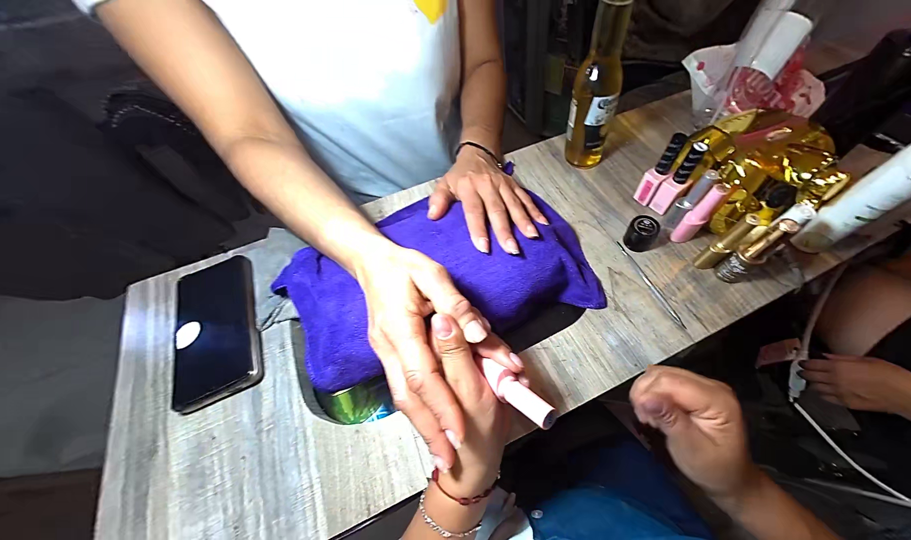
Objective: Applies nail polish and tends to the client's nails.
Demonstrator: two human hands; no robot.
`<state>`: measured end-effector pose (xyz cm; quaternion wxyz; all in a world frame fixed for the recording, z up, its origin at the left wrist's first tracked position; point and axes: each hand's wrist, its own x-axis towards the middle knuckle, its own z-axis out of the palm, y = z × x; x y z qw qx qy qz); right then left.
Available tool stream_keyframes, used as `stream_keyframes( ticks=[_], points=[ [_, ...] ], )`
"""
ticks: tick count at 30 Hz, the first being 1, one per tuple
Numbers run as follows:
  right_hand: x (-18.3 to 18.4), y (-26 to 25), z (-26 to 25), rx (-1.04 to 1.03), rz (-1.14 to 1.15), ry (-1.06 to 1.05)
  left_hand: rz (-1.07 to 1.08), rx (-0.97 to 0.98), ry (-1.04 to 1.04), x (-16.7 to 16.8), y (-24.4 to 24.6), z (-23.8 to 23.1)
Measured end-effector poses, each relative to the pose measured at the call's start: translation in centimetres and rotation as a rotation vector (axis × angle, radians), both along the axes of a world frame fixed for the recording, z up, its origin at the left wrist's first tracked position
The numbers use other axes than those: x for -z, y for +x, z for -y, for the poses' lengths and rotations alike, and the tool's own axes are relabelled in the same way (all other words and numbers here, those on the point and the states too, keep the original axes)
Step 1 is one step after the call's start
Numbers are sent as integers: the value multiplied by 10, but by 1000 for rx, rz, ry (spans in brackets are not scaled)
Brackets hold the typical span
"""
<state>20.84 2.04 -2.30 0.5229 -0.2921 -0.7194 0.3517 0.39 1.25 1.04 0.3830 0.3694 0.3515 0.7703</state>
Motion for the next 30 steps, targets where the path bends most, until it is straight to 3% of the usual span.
stream_keyframes(
  ticks=[6, 9, 14, 17, 24, 27, 30],
  points=[
    [-28, -8, -26, 65, 68, -38, 38, 25, 10, 9, -1, 2],
    [-44, 2, -49, 295, 397, 95, 46, 21, -13, 9, -2, 2],
    [-45, 35, -70, 563, 794, -84, 59, -14, -43, 8, 0, 1],
    [-36, 38, -69, 600, 880, -162, 49, -45, -62, 7, 0, 1],
    [-34, 28, -66, 546, 1078, -59, 69, -12, -26, 8, 0, 1],
    [-41, 38, -70, 456, 932, -96, 74, -6, -36, 9, -1, 2],
    [-44, 36, -68, 317, 346, -242, 87, -13, -61, 8, -1, 1]
  ],
)
